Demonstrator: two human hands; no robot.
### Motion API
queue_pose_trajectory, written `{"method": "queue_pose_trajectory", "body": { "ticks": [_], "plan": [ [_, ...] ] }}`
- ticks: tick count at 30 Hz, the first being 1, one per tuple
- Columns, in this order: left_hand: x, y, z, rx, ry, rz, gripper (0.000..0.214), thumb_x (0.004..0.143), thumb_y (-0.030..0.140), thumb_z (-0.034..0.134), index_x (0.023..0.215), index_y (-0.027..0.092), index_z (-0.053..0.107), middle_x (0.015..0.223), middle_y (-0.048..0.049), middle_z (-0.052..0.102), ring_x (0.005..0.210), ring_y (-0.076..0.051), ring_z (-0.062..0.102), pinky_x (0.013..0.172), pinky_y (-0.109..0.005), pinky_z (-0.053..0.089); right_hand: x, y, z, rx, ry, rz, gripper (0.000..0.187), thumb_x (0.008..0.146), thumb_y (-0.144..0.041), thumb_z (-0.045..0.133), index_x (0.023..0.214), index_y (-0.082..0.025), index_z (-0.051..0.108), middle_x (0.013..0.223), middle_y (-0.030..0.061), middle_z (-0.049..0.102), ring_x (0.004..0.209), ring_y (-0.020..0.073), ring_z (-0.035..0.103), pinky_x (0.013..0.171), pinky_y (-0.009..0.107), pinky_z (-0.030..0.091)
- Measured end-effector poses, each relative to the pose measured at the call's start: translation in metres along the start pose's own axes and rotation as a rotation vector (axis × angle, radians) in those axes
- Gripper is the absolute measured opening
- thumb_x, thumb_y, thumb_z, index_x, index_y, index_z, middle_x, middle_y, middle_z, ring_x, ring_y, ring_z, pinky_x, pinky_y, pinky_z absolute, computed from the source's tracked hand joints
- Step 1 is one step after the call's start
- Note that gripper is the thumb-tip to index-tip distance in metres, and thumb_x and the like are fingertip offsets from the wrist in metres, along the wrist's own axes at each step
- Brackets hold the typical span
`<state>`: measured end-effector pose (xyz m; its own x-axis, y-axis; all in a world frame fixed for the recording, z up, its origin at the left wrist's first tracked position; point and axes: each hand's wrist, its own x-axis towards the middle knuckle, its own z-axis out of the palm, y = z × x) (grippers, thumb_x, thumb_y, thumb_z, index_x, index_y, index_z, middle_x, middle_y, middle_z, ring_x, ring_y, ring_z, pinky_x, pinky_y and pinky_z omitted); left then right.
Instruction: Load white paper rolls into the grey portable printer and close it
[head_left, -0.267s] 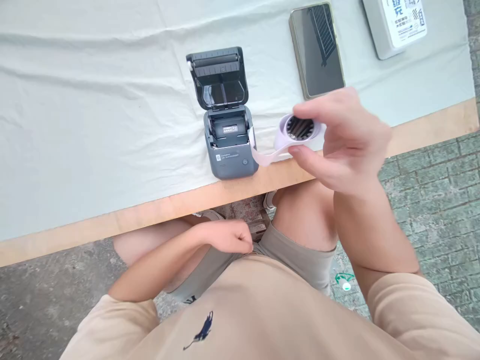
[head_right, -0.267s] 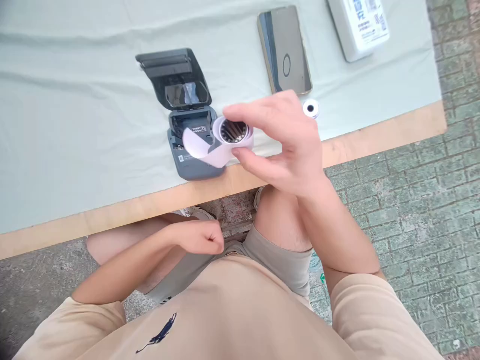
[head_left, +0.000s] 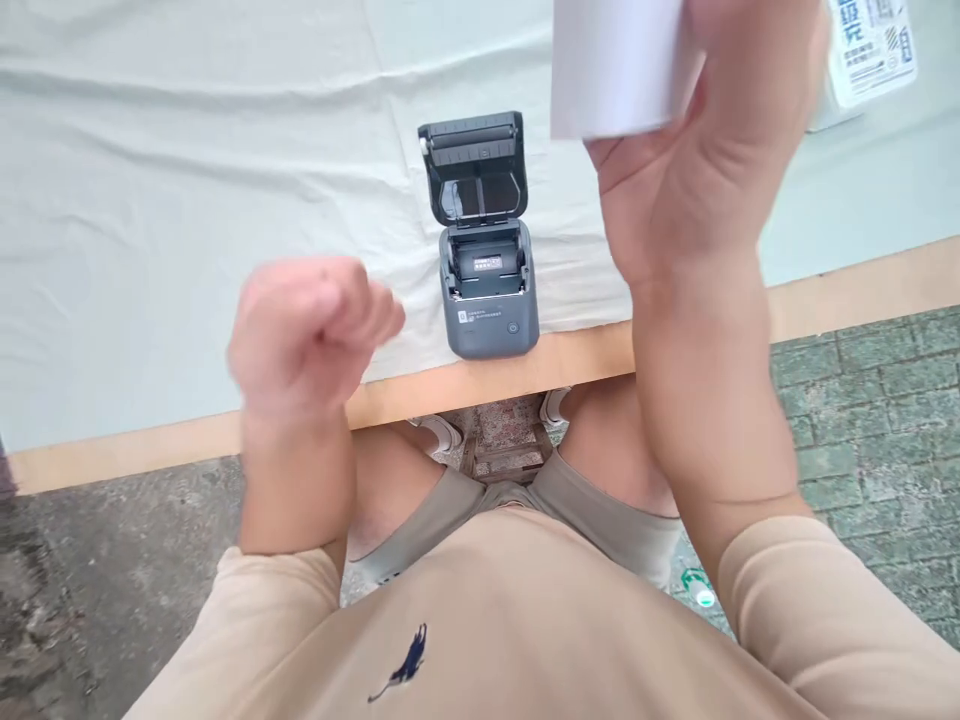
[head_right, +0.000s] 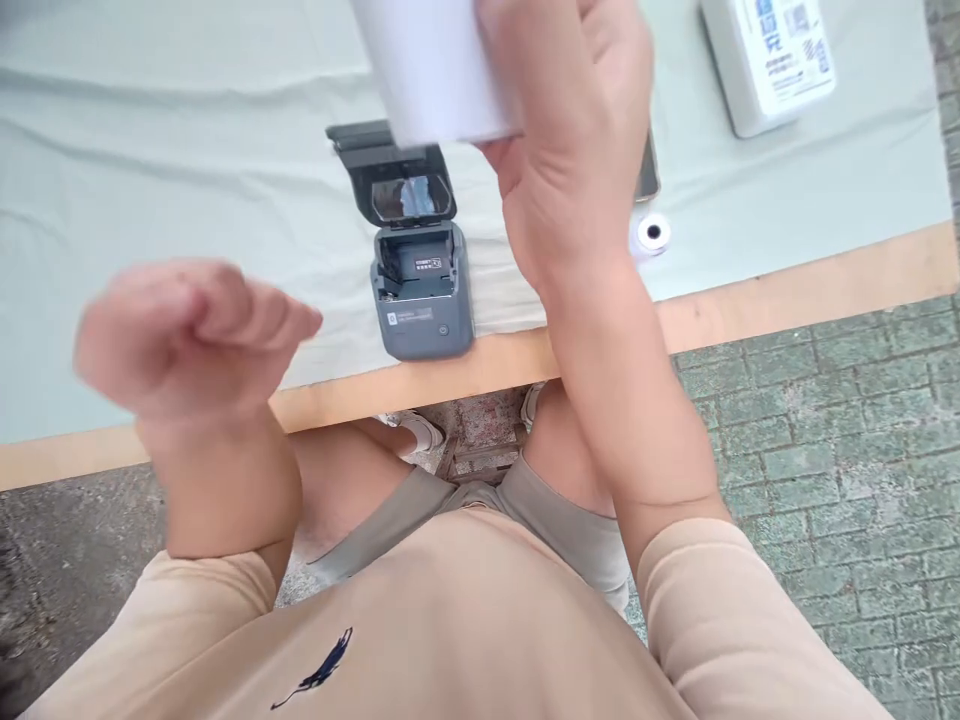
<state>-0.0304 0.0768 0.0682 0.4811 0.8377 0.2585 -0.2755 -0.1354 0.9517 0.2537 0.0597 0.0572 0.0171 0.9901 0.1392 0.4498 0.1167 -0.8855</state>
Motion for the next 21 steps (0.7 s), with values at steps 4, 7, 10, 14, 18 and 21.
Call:
{"method": "queue_pose_trajectory", "body": {
  "ticks": [4,7,10,14,18,21],
  "plan": [
    [0.008,-0.030,0.017,0.295,0.575,-0.013,0.040,0.095,0.020,0.050,0.058,0.022,0.037,0.060,0.0018,0.024,0.055,-0.013,0.021,0.060,-0.037,0.016,0.001,0.006,0.027,0.056,0.009,0.062,0.036,0.089,-0.063,0.069,0.116,-0.040,0.066,0.100,0.0013,0.074,0.114,0.0300,0.070,0.080,0.041,0.062],
    [0.001,-0.038,0.022,0.525,0.465,-0.149,0.041,0.106,0.047,0.047,0.074,0.024,0.059,0.075,-0.0021,0.050,0.074,-0.018,0.045,0.074,-0.038,0.033,0.005,0.012,0.049,0.164,0.200,0.054,0.029,0.093,-0.062,0.056,0.109,-0.039,0.062,0.104,0.0011,0.071,0.111,0.0272,0.068,0.088,0.039,0.060],
    [-0.008,-0.037,0.021,0.736,0.255,-0.268,0.060,0.103,0.077,0.033,0.089,0.027,0.064,0.090,-0.0061,0.061,0.097,-0.025,0.056,0.087,-0.042,0.041,0.004,0.015,0.067,0.342,0.298,0.033,0.023,0.092,-0.053,0.055,0.104,-0.033,0.060,0.102,0.0024,0.068,0.098,0.0240,0.067,0.091,0.038,0.058],
    [-0.012,-0.034,0.027,0.780,0.120,-0.381,0.070,0.102,0.079,0.020,0.102,0.026,0.065,0.094,-0.0090,0.056,0.101,-0.029,0.058,0.085,-0.046,0.045,-0.004,0.013,0.080,0.428,0.222,0.029,0.029,0.088,-0.050,0.063,0.104,-0.026,0.061,0.102,0.0047,0.070,0.096,0.0216,0.067,0.087,0.037,0.058],
    [-0.014,-0.034,0.034,0.746,0.102,-0.391,0.081,0.104,0.078,0.016,0.133,0.017,0.062,0.116,-0.0159,0.065,0.118,-0.033,0.059,0.101,-0.053,0.048,-0.006,0.013,0.086,0.484,0.185,-0.016,0.040,0.087,-0.059,0.068,0.110,-0.026,0.062,0.111,0.0055,0.074,0.102,0.0235,0.070,0.090,0.039,0.060],
    [-0.019,-0.042,0.038,0.619,0.115,-0.403,0.080,0.105,0.076,0.022,0.153,0.018,0.047,0.142,-0.0177,0.062,0.143,-0.034,0.050,0.120,-0.054,0.044,-0.007,0.016,0.088,0.565,0.207,-0.019,0.040,0.084,-0.058,0.072,0.109,-0.027,0.065,0.109,0.0054,0.075,0.099,0.0245,0.071,0.086,0.040,0.060]
  ]
}}
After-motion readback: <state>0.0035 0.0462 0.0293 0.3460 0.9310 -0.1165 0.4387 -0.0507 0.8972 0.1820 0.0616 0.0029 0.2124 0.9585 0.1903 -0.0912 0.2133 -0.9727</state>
